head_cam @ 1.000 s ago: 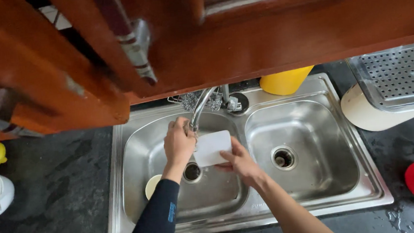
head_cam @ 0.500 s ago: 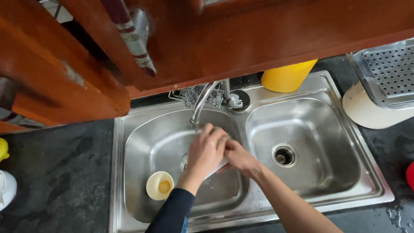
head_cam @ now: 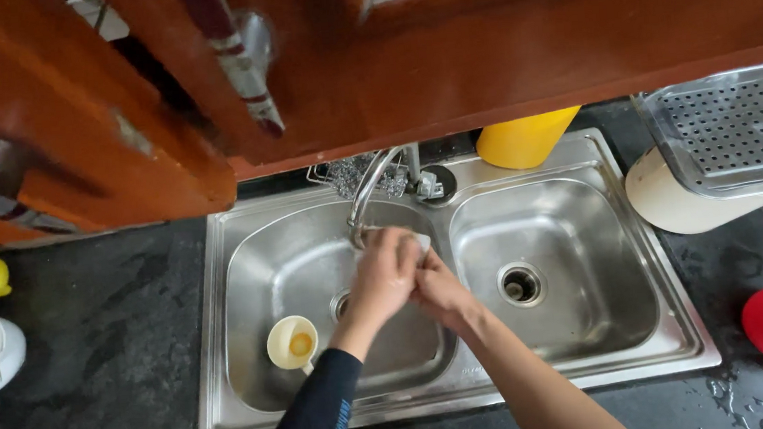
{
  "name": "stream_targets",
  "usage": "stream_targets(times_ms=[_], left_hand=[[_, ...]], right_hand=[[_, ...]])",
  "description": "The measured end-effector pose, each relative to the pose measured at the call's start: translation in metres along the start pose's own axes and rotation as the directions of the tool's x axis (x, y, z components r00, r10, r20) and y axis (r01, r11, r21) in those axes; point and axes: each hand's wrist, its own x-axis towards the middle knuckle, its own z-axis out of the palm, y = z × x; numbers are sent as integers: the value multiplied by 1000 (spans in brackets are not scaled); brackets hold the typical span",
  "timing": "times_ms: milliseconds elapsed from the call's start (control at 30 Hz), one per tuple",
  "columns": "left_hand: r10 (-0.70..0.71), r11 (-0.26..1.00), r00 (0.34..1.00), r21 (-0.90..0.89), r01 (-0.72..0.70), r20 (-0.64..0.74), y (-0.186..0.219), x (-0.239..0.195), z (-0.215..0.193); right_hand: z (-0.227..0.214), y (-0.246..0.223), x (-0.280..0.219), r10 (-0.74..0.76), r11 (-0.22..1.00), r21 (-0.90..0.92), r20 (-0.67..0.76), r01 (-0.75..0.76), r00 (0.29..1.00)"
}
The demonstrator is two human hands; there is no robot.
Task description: The recorder is cleaning large metal baking trays by scraping off burnt residue with a plastic scraper and then washing the scraper in a kitchen sink.
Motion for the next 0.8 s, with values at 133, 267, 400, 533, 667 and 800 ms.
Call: stream_targets(times_ms=[133,267,400,533,667,800], left_hand=[[-224,974,961,74,215,162,-1,7,-19],[-316,919,946,269,287,68,-13,10,-16],[10,975,999,221,-17,32,15,10,-22],[-521,849,841,187,494,144,-27,21,-30],[-475,877,880,-90,472,-7,-97,14,-12],[-558,660,782,-422,622,279,-45,13,-28]], right_hand=[[11,-8,-21,13,998,53,73,-17,997],[21,-21,-29,79,992,99,20,-81,997],[21,-24,-28,53,996,72,48,-56,997],[7,-18,-33,90,995,38,6,-90,996],[2,-29,-31,20,999,30,-100,-17,995],[7,-40,-33,-2,1000,-27,-122,-1,993]])
